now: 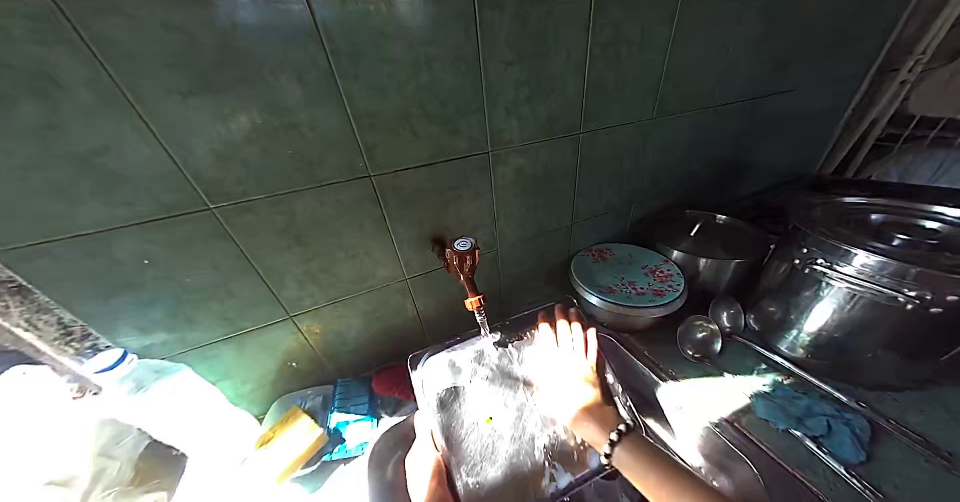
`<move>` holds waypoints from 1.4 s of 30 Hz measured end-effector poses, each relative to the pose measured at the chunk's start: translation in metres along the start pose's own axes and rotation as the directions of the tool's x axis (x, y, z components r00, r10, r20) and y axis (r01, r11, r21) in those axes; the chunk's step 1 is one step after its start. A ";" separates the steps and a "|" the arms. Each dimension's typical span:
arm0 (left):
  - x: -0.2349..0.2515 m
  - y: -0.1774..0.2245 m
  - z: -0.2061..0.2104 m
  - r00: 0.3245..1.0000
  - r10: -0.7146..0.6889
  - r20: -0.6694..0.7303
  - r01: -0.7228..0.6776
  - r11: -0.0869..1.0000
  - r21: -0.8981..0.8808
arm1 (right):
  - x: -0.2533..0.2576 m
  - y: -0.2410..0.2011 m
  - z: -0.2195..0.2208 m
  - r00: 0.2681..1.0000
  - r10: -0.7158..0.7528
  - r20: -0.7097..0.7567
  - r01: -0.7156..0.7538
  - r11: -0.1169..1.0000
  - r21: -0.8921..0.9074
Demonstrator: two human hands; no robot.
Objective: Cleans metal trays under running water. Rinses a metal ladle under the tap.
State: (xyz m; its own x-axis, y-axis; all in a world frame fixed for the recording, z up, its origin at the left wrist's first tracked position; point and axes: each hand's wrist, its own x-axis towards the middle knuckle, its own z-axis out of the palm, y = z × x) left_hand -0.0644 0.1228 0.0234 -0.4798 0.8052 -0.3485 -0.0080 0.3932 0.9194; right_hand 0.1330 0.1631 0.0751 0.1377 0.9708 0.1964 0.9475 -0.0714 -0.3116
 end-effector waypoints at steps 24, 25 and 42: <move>-0.038 -0.010 -0.040 0.939 0.331 -0.090 -0.319 0.940 0.124 | -0.004 0.028 0.009 1.000 0.025 0.011 -0.027 0.948 0.317; -0.034 -0.008 -0.035 0.948 0.307 -0.087 -0.300 0.950 0.088 | 0.005 0.046 0.003 0.992 0.095 0.085 -0.121 0.910 0.397; 0.032 0.017 0.099 0.937 0.047 0.347 -0.025 0.997 -0.067 | -0.061 0.120 -0.100 0.695 0.718 -0.024 -0.304 0.324 0.896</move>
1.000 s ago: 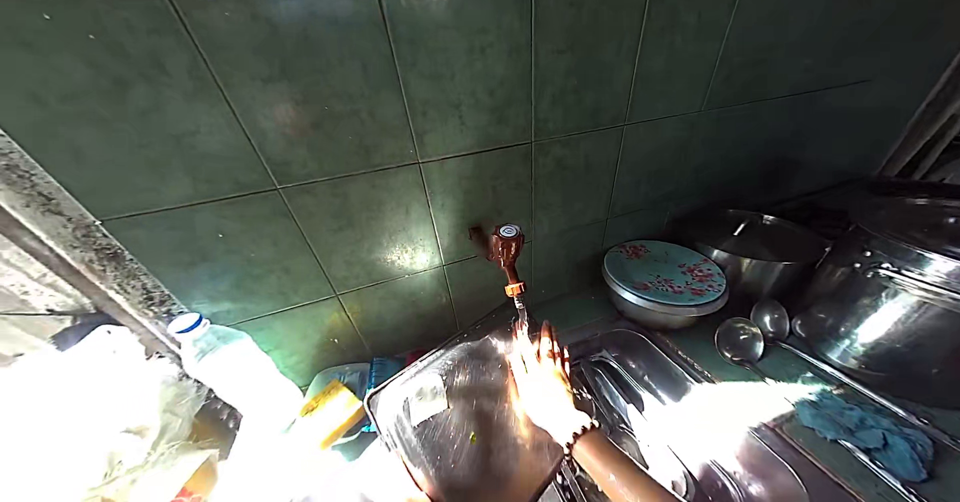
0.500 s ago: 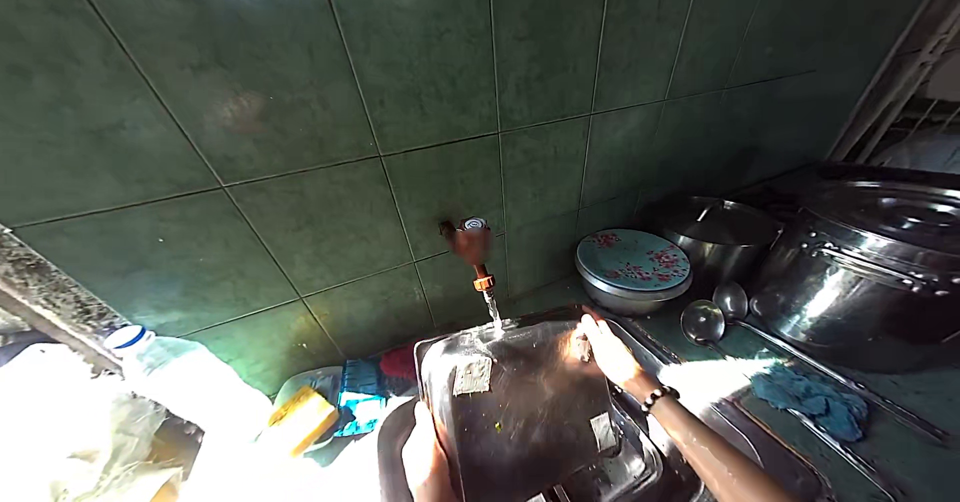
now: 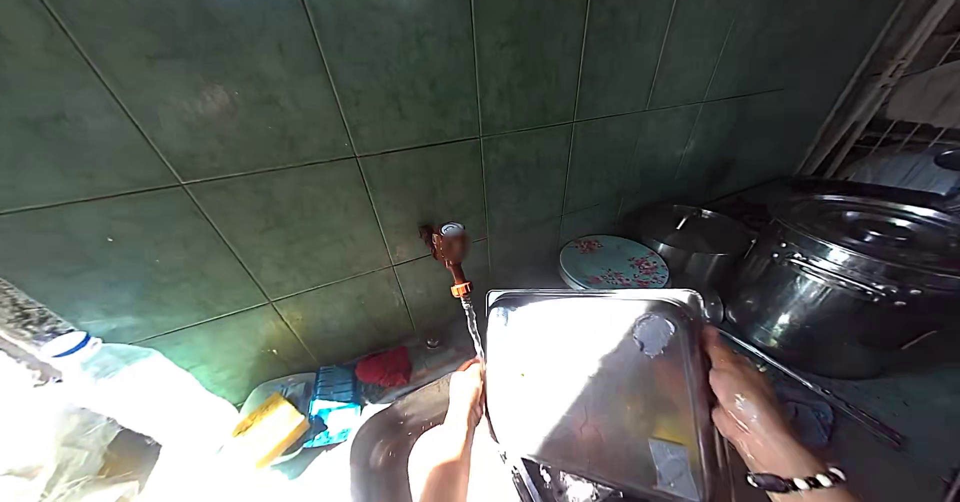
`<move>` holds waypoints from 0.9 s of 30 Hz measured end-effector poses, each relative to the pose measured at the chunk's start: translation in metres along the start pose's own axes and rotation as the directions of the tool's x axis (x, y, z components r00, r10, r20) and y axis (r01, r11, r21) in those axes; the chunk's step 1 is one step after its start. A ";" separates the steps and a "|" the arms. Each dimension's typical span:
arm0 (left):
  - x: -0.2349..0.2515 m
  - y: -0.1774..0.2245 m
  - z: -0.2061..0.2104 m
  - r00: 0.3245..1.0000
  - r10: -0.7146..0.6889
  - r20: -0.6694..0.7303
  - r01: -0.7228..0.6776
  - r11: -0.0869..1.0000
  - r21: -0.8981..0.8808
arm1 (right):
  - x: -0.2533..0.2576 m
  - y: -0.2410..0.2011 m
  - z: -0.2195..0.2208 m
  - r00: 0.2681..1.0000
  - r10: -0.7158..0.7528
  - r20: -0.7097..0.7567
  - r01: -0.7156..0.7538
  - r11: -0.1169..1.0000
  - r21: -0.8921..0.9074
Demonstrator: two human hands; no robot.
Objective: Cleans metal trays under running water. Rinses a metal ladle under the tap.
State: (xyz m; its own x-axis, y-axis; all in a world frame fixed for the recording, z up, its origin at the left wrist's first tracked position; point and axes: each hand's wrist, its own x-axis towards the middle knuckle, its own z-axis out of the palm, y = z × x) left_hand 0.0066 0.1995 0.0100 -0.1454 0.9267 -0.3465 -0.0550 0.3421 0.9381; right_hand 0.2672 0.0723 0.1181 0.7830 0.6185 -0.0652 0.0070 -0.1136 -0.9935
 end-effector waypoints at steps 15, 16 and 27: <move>-0.038 0.023 -0.072 0.747 0.018 0.664 0.038 0.997 -0.070 | -0.012 0.037 -0.061 0.525 -0.743 0.416 0.677 0.661 0.325; -0.032 0.024 -0.089 0.755 0.042 0.655 0.028 0.995 -0.097 | -0.010 0.053 -0.053 0.575 -0.695 0.432 0.629 0.713 0.311; -0.157 0.149 -0.142 0.933 0.321 -0.160 -0.277 0.929 0.246 | -0.009 0.175 0.063 0.618 0.198 0.761 0.609 0.491 -0.623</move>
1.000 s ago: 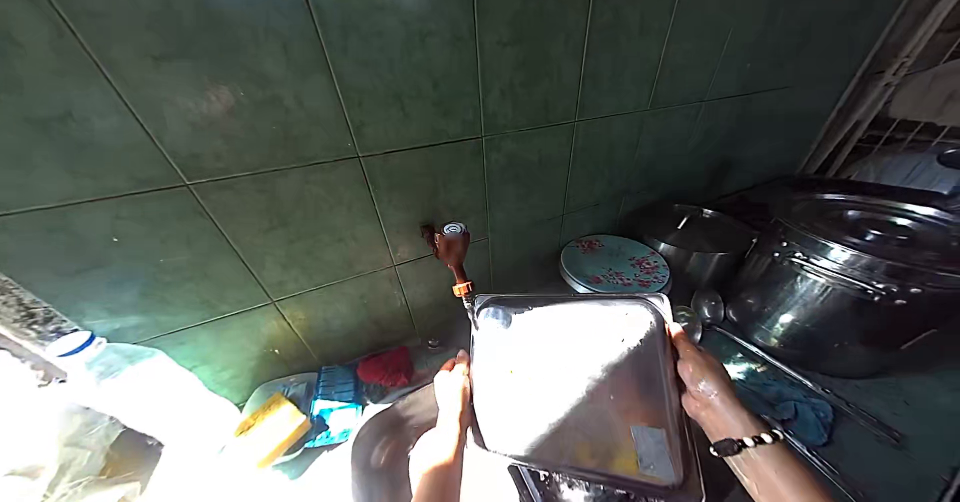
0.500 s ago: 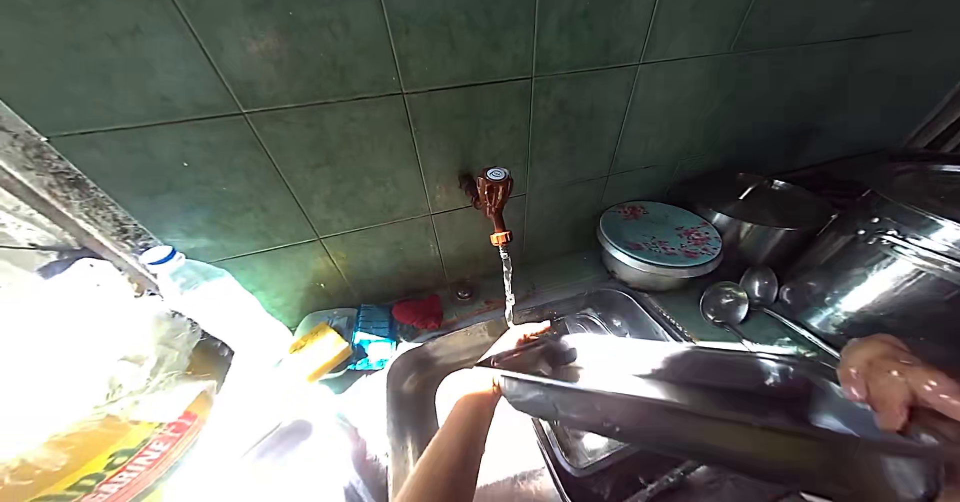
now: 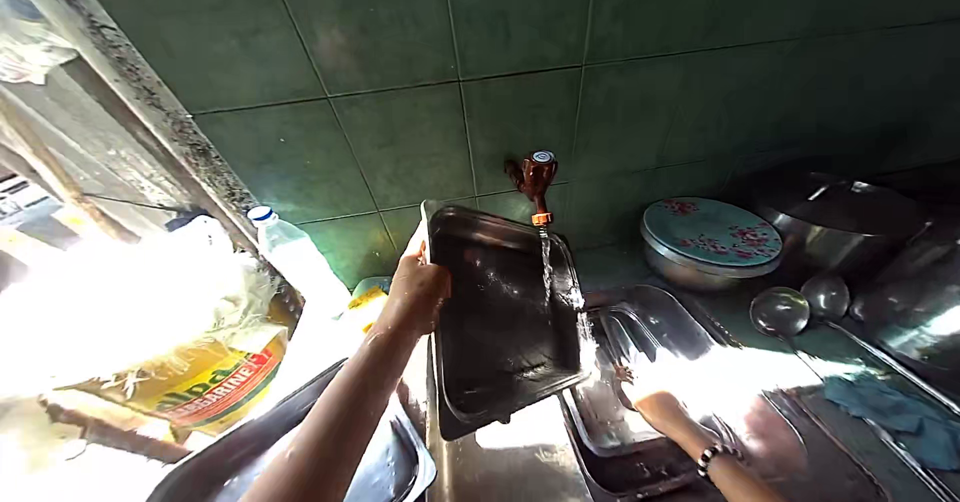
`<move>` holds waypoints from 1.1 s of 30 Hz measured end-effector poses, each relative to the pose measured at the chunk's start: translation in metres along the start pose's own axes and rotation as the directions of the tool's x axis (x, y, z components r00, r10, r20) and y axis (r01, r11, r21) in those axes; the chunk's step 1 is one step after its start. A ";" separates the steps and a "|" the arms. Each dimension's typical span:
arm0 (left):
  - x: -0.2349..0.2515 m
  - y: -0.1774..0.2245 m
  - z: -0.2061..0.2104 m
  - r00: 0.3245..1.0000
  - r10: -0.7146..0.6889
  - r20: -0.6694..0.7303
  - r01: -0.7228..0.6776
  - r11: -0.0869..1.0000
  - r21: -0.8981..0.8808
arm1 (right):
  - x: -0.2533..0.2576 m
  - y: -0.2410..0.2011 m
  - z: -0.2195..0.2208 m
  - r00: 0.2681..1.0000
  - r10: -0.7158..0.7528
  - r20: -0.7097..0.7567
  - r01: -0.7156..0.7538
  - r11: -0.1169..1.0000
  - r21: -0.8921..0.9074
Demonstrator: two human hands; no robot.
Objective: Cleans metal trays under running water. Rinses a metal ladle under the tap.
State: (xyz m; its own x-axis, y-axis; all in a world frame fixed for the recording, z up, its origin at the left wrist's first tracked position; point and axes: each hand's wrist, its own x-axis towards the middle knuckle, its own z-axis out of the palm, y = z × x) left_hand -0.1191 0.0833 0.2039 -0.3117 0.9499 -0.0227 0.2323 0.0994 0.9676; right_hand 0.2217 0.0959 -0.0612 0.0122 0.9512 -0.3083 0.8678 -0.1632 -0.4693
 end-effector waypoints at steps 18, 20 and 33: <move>-0.131 -0.091 -0.264 0.829 -0.286 -0.481 0.297 0.953 -0.055 | 0.032 -0.054 -0.002 0.960 -0.278 -0.035 0.278 0.929 0.243; -0.141 -0.140 -0.286 0.815 -0.368 -0.448 0.384 0.921 -0.057 | 0.035 -0.076 -0.022 0.930 -0.369 0.008 0.359 0.909 0.215; -0.064 -0.125 -0.084 0.961 0.220 0.165 -0.274 0.803 0.529 | 0.037 -0.168 -0.081 0.996 -0.073 -0.056 0.090 0.672 0.735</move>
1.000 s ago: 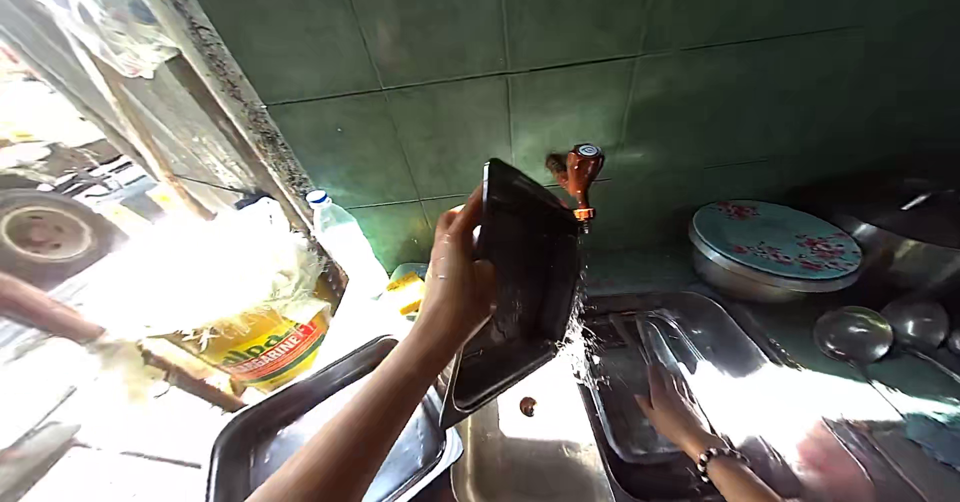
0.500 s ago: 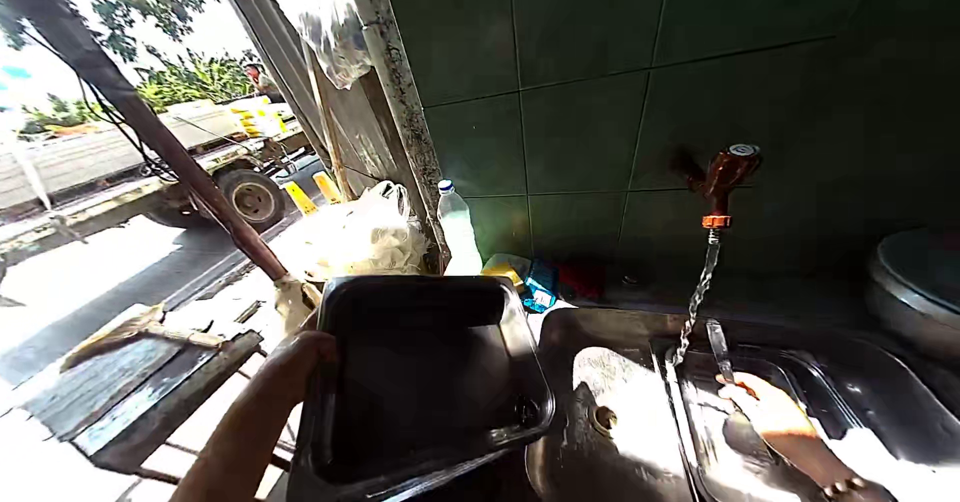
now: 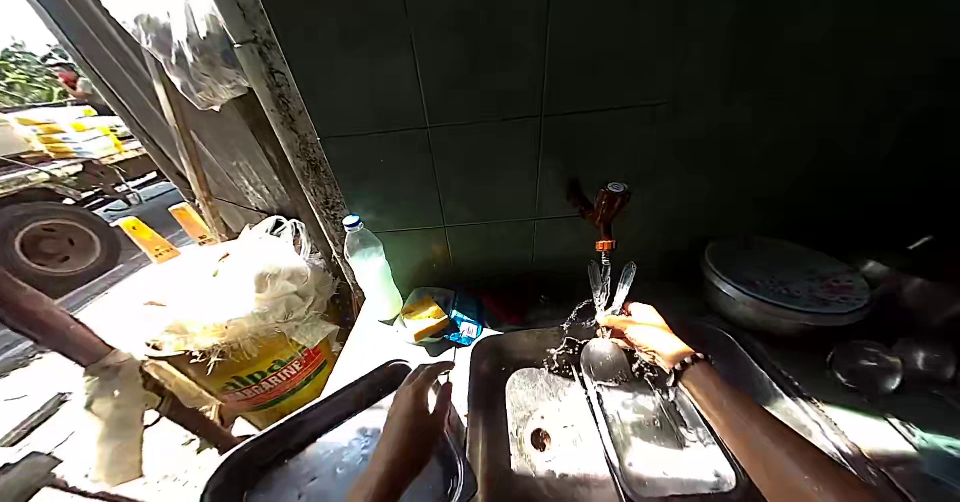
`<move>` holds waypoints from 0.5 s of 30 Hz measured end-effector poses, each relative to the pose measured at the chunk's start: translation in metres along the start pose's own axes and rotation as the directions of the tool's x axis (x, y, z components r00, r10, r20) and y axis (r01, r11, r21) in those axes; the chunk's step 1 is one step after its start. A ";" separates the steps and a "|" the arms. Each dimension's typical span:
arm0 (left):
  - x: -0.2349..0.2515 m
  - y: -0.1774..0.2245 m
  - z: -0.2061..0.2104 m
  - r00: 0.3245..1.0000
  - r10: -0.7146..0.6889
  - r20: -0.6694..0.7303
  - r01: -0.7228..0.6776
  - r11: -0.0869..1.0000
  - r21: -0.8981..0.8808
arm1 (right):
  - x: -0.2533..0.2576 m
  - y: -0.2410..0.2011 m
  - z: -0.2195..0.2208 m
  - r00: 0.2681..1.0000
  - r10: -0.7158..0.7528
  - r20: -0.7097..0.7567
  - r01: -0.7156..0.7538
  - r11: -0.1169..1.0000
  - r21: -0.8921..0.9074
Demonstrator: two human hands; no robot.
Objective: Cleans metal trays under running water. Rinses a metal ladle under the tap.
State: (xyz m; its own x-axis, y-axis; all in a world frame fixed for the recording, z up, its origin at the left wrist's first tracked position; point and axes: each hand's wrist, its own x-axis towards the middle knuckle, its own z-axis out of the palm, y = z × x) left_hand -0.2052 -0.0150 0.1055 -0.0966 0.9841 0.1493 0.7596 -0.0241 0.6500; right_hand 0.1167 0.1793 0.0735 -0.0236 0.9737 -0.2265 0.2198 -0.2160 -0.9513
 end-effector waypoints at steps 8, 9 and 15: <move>0.131 0.087 0.194 0.897 0.070 0.437 0.255 0.725 -0.639 | -0.013 -0.004 0.024 0.982 -0.101 -0.160 0.119 0.987 0.105; 0.133 0.088 0.206 0.913 0.036 0.406 0.269 0.695 -0.667 | -0.012 -0.008 0.021 0.973 -0.100 -0.207 0.128 0.984 0.126; 0.130 0.093 0.230 0.948 -0.244 0.204 0.301 0.480 -0.824 | -0.027 0.021 0.035 0.988 -0.109 -0.112 0.103 0.993 -0.055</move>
State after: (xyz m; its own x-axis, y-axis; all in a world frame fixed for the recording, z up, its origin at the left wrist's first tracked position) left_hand 0.0004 0.1512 0.0143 -0.1454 0.9749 -0.1687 -0.1941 0.1391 0.9711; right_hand 0.0881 0.1463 0.0526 0.0619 0.9934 -0.0967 0.2693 -0.1099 -0.9568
